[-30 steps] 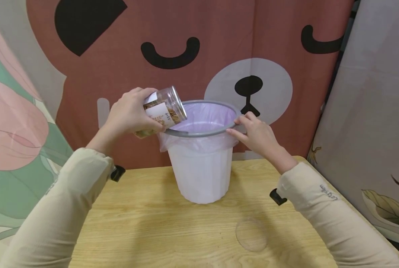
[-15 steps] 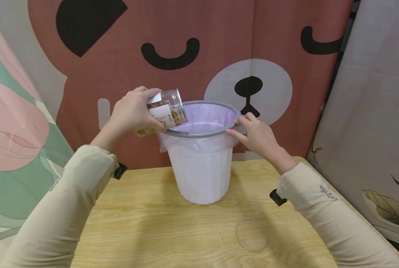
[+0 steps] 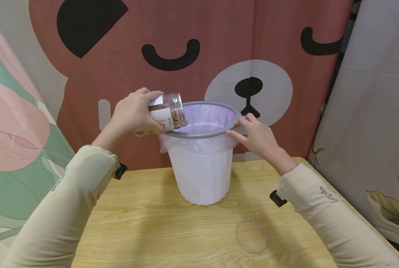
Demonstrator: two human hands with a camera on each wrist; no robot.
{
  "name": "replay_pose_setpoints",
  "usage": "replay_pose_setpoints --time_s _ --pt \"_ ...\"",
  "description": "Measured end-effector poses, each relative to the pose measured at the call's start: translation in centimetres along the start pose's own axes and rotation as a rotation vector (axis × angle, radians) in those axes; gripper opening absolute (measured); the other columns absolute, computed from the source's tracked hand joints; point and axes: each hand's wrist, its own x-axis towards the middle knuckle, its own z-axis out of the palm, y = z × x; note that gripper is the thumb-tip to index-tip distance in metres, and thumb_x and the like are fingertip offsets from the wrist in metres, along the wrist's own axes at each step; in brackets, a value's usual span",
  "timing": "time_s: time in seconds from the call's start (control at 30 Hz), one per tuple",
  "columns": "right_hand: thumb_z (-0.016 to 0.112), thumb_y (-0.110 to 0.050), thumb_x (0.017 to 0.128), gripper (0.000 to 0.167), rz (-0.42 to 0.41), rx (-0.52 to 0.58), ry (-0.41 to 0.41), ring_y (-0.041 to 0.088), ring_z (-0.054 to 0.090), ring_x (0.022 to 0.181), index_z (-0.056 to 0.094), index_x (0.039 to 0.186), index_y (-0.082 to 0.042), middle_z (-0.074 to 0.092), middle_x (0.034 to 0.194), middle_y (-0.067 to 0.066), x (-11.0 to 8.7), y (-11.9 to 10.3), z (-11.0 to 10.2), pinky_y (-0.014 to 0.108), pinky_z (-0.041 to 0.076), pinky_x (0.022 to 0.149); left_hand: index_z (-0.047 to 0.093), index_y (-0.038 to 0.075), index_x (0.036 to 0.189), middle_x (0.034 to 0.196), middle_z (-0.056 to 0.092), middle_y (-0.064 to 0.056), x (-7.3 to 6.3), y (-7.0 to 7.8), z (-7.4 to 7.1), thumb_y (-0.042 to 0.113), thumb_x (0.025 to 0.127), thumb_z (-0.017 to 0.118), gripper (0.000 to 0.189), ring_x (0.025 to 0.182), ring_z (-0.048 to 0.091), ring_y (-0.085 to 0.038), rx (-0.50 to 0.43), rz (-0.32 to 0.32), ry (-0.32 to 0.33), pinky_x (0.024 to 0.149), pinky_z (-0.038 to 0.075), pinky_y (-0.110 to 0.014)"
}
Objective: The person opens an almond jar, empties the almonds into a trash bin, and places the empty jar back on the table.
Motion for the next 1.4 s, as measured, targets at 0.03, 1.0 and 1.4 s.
replay_pose_setpoints --time_s 0.03,1.0,1.4 --pt "0.064 -0.027 0.082 0.030 0.001 0.000 -0.001 0.019 0.046 0.053 0.061 0.099 -0.003 0.050 0.094 0.011 0.00 0.01 0.01 0.029 0.038 0.042 0.046 0.019 0.129 0.112 0.048 -0.006 0.03 0.01 0.02 0.028 0.057 0.080 0.081 0.091 0.046 -0.024 -0.002 -0.001 -0.001 0.074 0.038 -0.042" --pt "0.065 -0.026 0.082 0.028 -0.006 0.005 0.004 0.019 0.047 0.054 0.061 0.098 -0.003 0.051 0.094 0.012 0.04 0.04 0.01 0.030 0.038 0.042 0.045 0.019 0.131 0.112 0.049 -0.006 0.52 0.50 -0.21 0.026 0.057 0.079 0.082 0.091 0.045 -0.024 0.047 0.016 -0.029 0.075 0.038 -0.042" --pt "0.065 -0.026 0.082 0.028 -0.005 0.006 0.005 0.018 0.046 0.054 0.061 0.098 -0.003 0.050 0.094 0.011 0.04 0.00 -0.05 0.029 0.038 0.042 0.045 0.018 0.132 0.110 0.050 -0.006 0.61 0.58 -0.25 0.024 0.056 0.079 0.084 0.091 0.045 -0.024 0.076 0.017 -0.055 0.075 0.039 -0.042"
